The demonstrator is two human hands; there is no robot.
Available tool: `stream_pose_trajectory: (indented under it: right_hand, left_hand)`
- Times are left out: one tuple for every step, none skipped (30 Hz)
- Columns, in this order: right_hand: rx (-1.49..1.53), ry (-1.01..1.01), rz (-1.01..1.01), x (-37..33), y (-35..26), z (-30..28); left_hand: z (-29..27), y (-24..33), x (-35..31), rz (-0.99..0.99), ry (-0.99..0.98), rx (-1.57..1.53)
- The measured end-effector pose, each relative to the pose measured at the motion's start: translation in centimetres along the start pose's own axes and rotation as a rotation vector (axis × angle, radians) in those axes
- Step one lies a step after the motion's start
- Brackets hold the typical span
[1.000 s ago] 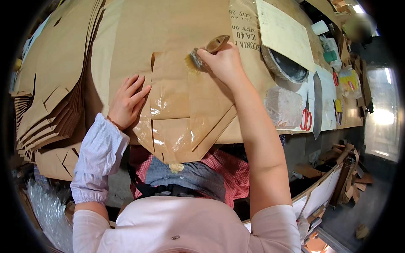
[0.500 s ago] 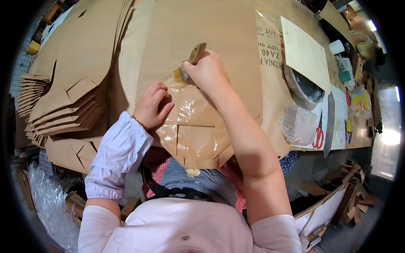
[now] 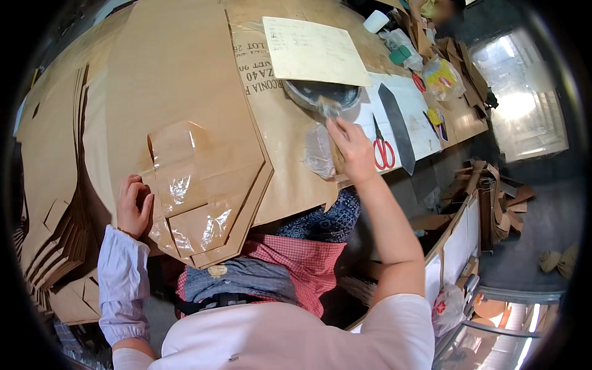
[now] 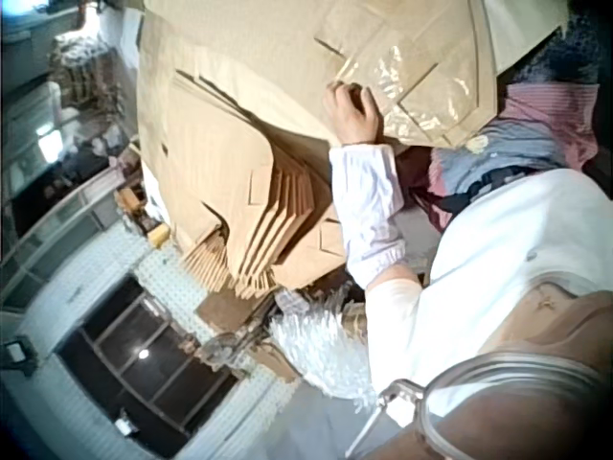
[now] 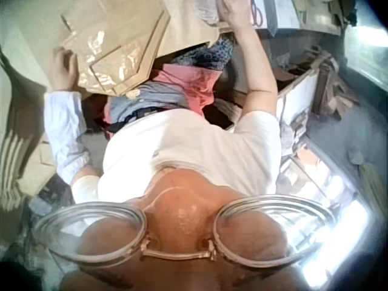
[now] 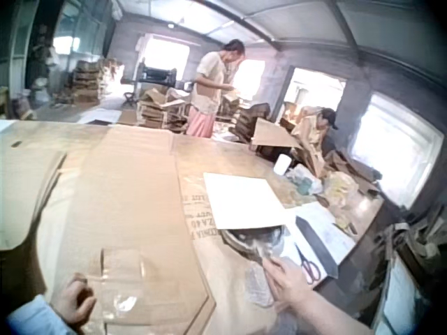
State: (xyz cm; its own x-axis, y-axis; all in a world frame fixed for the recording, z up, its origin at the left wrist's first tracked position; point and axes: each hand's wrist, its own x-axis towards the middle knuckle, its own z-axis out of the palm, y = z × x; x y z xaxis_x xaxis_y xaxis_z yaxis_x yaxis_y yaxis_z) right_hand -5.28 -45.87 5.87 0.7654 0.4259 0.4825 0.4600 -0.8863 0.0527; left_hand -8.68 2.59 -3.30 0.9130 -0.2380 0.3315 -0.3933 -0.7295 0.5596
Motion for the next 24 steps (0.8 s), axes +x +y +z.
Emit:
stream_pose_trajectory:
  right_hand:
    - [-0.036,-0.093,-0.066,-1.4,1.2,-0.6]
    - [-0.048,-0.176,-0.147,-2.2,1.9,-0.4]
    - [-0.007,-0.204,-0.109,-2.7,2.0,0.0]
    - [-0.025,-0.239,-0.081,-2.0,0.5,-0.2]
    - [-0.048,-0.269,-0.052,-0.6,-1.3,-0.7]
    - [0.142,-0.328,-0.044,0.7,-3.2,-0.2]
    - [0.322,-0.391,-0.034,2.0,-5.8,0.3]
    - [0.489,-0.454,-0.021,3.1,-8.4,1.0]
    - [0.588,-0.324,0.007,4.5,-11.3,2.9]
    - [0.680,-0.197,0.042,6.1,-13.7,5.1]
    - [0.762,-0.198,0.198,6.6,-14.1,8.9]
    - [0.850,-0.202,0.356,7.4,-14.1,12.3]
    - [0.861,-0.436,0.377,9.4,-13.7,12.9]
    - [0.855,-0.675,0.396,11.5,-12.8,12.7]
    - [0.838,-0.914,0.409,12.6,-12.2,12.2]
    - [0.790,-0.895,0.272,12.8,-11.9,11.8]
    - [0.742,-0.872,0.137,12.7,-11.9,11.5]
    - [0.691,-0.845,0.007,12.4,-11.7,11.2]
    - [0.575,-0.673,-0.123,11.3,-12.0,11.0]
    - [0.458,-0.499,-0.250,9.7,-12.5,10.6]
    - [0.351,-0.320,-0.375,8.4,-13.2,10.2]
    - [0.313,-0.157,-0.421,7.6,-14.0,10.0]
    - [0.277,-0.214,-0.409,6.9,-14.3,9.8]
    - [0.239,-0.269,-0.401,6.4,-14.5,9.4]
  left_hand:
    - [-0.1,-0.1,0.0,0.017,-0.001,0.018]
    - [-0.2,-0.2,-0.1,0.024,-0.029,0.027]
    - [-0.6,-0.3,-0.1,0.014,-0.062,0.048]
    - [-1.5,0.4,0.2,-0.033,-0.123,0.058]
    - [-2.5,0.3,0.8,-0.040,-0.180,0.035]
    - [-3.2,-0.3,1.4,-0.071,-0.216,0.044]
    - [-3.7,-0.4,2.4,-0.120,-0.223,0.052]
    - [-4.0,-0.5,3.5,-0.213,-0.235,0.055]
    - [-3.4,-1.7,4.2,-0.190,-0.102,0.040]
    - [-3.2,-2.2,5.3,-0.308,-0.055,-0.078]
    - [-3.5,-2.0,6.7,-0.443,-0.149,-0.161]
    - [-4.0,-2.0,7.8,-0.458,-0.257,-0.111]
    - [-4.4,-2.3,8.3,-0.487,-0.361,-0.062]
    - [-4.3,-2.7,8.8,-0.460,-0.482,0.034]
    - [-4.4,-3.0,9.2,-0.429,-0.601,0.128]
    - [-4.3,-3.3,9.5,-0.389,-0.718,0.221]
    - [-4.4,-3.1,8.9,-0.304,-0.632,0.255]
    - [-4.3,-2.6,7.9,-0.214,-0.547,0.286]
    - [-3.9,-2.1,6.6,-0.131,-0.464,0.309]
    - [-3.5,-1.8,5.4,-0.035,-0.382,0.352]
    - [-3.5,-1.2,4.1,0.055,-0.302,0.403]
    - [-3.4,-0.8,2.8,0.150,-0.224,0.449]
    - [-3.2,-0.4,1.5,0.246,-0.144,0.492]
    - [-3.2,0.0,0.5,0.220,-0.186,0.567]
